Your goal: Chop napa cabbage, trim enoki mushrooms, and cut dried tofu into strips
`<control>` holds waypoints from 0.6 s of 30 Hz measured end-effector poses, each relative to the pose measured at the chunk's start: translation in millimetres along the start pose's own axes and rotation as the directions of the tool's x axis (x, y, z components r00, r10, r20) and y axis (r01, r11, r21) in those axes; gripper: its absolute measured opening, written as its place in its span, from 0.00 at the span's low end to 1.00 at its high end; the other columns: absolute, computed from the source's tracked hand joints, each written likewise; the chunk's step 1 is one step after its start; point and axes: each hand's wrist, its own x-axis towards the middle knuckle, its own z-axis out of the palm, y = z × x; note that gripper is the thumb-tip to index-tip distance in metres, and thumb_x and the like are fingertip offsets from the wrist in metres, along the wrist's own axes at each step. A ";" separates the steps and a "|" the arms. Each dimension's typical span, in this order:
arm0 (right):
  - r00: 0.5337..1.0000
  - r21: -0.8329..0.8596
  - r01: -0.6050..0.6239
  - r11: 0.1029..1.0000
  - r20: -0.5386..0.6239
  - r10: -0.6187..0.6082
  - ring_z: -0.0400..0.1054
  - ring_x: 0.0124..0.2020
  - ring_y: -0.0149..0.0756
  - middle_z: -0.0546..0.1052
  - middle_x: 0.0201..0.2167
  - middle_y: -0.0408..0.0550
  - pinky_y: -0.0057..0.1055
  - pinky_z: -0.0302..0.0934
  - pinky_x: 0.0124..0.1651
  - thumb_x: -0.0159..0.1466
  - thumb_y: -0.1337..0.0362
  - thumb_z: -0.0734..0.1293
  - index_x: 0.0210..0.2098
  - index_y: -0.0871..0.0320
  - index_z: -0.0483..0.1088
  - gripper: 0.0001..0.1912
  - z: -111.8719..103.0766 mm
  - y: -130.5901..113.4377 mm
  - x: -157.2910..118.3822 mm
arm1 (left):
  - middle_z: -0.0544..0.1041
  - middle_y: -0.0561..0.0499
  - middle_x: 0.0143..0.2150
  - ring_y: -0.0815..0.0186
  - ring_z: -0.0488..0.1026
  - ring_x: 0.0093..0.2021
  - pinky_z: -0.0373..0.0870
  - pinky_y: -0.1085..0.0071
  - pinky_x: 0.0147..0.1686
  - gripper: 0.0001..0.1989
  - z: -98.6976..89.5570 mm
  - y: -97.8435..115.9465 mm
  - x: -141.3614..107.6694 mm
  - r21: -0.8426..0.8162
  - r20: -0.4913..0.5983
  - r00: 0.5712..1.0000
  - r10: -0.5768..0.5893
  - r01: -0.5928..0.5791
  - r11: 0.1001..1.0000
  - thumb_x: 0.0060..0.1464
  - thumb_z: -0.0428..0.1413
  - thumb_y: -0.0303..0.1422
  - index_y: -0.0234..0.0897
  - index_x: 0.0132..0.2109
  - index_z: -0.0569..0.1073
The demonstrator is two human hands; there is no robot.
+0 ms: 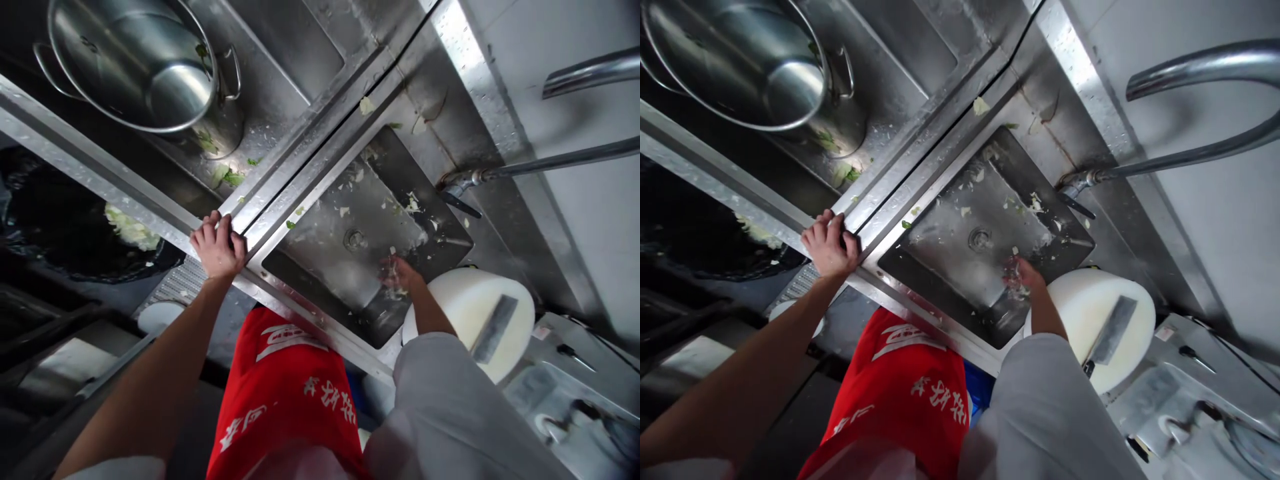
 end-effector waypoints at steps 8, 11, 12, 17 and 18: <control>0.923 0.499 -0.096 0.861 0.369 -0.110 0.79 0.32 0.43 0.80 0.31 0.42 0.43 0.75 0.36 0.66 0.57 0.62 0.46 0.49 0.71 0.12 150.9 -48.0 20.3 | 0.66 0.36 0.72 0.43 0.61 0.70 0.53 0.46 0.67 0.27 -2.0 4.3 1.9 -0.032 0.012 0.999 -0.038 0.038 0.999 0.64 0.49 0.36 0.34 0.67 0.71; 0.893 0.549 -0.108 0.829 0.421 -0.162 0.78 0.30 0.42 0.79 0.30 0.40 0.44 0.75 0.35 0.66 0.56 0.62 0.48 0.49 0.69 0.12 213.8 -81.7 29.0 | 0.67 0.36 0.71 0.43 0.61 0.70 0.52 0.46 0.67 0.27 -2.2 4.6 2.2 -0.028 0.021 0.999 -0.048 0.049 0.998 0.63 0.49 0.36 0.35 0.67 0.71; 0.884 0.567 -0.112 0.816 0.433 -0.179 0.77 0.29 0.42 0.79 0.30 0.39 0.44 0.75 0.35 0.67 0.56 0.62 0.48 0.49 0.69 0.12 232.7 -92.0 30.5 | 0.67 0.36 0.71 0.43 0.61 0.70 0.52 0.46 0.67 0.27 -2.2 4.5 2.2 -0.026 0.022 0.999 -0.046 0.047 0.999 0.63 0.49 0.36 0.35 0.67 0.71; 0.899 0.716 -0.034 0.697 0.326 -0.291 0.64 0.20 0.28 0.69 0.21 0.35 0.22 0.61 0.21 0.67 0.58 0.65 0.32 0.52 0.64 0.09 285.0 -138.8 31.6 | 0.67 0.35 0.71 0.43 0.62 0.69 0.52 0.47 0.66 0.27 -1.6 2.3 1.5 -0.036 0.016 0.999 -0.043 0.043 0.998 0.63 0.49 0.36 0.34 0.66 0.72; 0.893 0.730 -0.008 0.684 0.312 -0.323 0.60 0.18 0.26 0.67 0.20 0.35 0.20 0.56 0.18 0.67 0.58 0.66 0.29 0.52 0.62 0.12 282.0 -145.6 31.5 | 0.67 0.34 0.71 0.43 0.62 0.69 0.52 0.47 0.66 0.27 -1.4 1.7 1.4 -0.044 0.016 0.999 -0.043 0.043 0.998 0.63 0.50 0.35 0.33 0.66 0.71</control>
